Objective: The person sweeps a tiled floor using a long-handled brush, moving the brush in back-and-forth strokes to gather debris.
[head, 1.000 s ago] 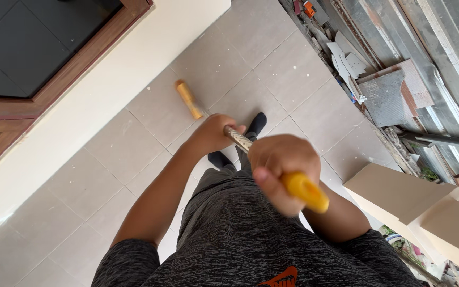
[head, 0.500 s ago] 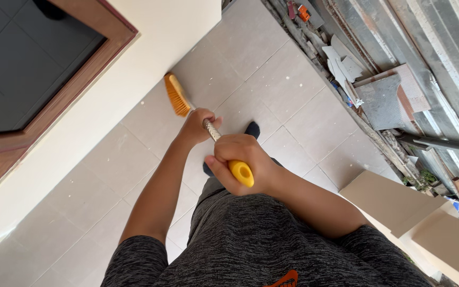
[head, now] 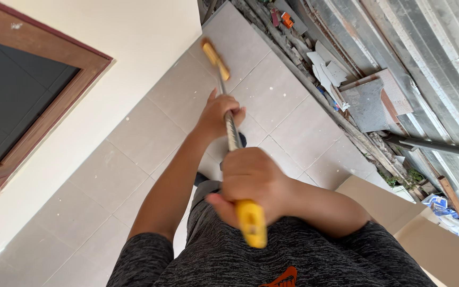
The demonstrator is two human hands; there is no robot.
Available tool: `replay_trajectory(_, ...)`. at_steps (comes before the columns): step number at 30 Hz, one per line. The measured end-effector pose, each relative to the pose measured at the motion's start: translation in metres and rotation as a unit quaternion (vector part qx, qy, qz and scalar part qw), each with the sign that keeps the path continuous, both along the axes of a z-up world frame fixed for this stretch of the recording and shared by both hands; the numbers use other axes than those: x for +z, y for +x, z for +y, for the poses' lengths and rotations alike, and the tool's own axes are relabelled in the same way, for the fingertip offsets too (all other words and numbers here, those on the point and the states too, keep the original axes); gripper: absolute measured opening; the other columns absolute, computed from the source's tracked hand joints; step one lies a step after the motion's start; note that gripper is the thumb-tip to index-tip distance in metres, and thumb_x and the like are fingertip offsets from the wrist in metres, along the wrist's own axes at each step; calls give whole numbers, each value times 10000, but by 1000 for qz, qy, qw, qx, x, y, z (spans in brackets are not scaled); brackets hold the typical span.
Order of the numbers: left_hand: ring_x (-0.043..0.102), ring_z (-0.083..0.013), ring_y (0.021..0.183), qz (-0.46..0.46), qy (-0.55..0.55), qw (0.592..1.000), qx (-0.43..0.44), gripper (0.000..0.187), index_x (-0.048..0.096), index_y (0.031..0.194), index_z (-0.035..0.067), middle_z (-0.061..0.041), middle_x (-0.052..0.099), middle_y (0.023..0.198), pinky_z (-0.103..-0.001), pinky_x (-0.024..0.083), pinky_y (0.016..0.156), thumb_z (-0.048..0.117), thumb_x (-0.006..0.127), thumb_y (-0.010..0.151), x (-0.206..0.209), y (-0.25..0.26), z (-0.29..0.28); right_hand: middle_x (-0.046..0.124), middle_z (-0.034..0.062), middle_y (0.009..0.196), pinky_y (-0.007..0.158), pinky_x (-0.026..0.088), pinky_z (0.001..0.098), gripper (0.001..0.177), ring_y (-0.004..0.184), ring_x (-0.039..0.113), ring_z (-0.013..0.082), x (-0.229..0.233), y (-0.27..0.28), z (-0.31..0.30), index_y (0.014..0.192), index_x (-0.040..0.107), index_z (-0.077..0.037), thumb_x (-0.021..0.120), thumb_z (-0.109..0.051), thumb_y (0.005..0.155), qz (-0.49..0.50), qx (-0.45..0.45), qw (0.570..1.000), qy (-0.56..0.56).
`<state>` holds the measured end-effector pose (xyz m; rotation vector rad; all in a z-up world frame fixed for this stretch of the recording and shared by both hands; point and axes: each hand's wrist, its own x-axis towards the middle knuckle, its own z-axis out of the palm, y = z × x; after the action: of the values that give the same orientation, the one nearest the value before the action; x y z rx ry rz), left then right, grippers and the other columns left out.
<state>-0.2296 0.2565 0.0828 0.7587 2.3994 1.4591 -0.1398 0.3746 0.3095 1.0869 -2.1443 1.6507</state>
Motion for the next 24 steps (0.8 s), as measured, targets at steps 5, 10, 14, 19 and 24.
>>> replay_trajectory(5, 585, -268, 716, 5, -135, 990, -37, 488, 520, 558, 78, -68, 506, 581, -517, 245, 1199, 341, 645, 949, 39, 11, 7, 473, -21, 574, 476, 376, 310, 317, 481, 464, 124, -4, 4, 61, 693, 421, -139, 622, 6, 890, -105, 0, 975, -197)
replay_trajectory(10, 561, -321, 576, -179, -270, 946, -29, 500, 604, 622, 64, -124, 577, 594, -477, 474, 711, 439, 646, 951, 26, 18, -18, 484, 38, 664, 538, 398, 302, 282, 613, 465, 126, -58, -12, 90, 789, 420, -84, 517, 28, 1029, -265, 6, 921, -286)
replay_trajectory(14, 526, -291, 540, -286, -285, 915, 3, 451, 629, 628, 39, -139, 568, 586, -449, 432, 575, 390, 675, 906, -10, 34, -47, 566, 69, 692, 534, 404, 334, 239, 585, 504, 140, -90, -23, 68, 764, 506, -32, 578, 42, 980, -275, 27, 942, -191)
replay_trajectory(19, 474, -260, 535, -246, -190, 950, -11, 514, 552, 610, -13, -168, 525, 574, -429, 414, 581, 350, 688, 947, -42, 45, -32, 458, 32, 565, 502, 333, 344, 389, 475, 443, 169, -69, -19, 52, 635, 395, -87, 662, -3, 905, -240, 52, 969, -31)
replay_trajectory(24, 440, -290, 554, -236, -118, 965, -5, 464, 512, 647, -21, -183, 455, 586, -446, 399, 585, 268, 685, 966, -47, 30, 10, 481, 37, 557, 496, 358, 347, 387, 463, 474, 197, -38, -27, 72, 613, 402, -102, 666, -12, 881, -223, 36, 974, 7)
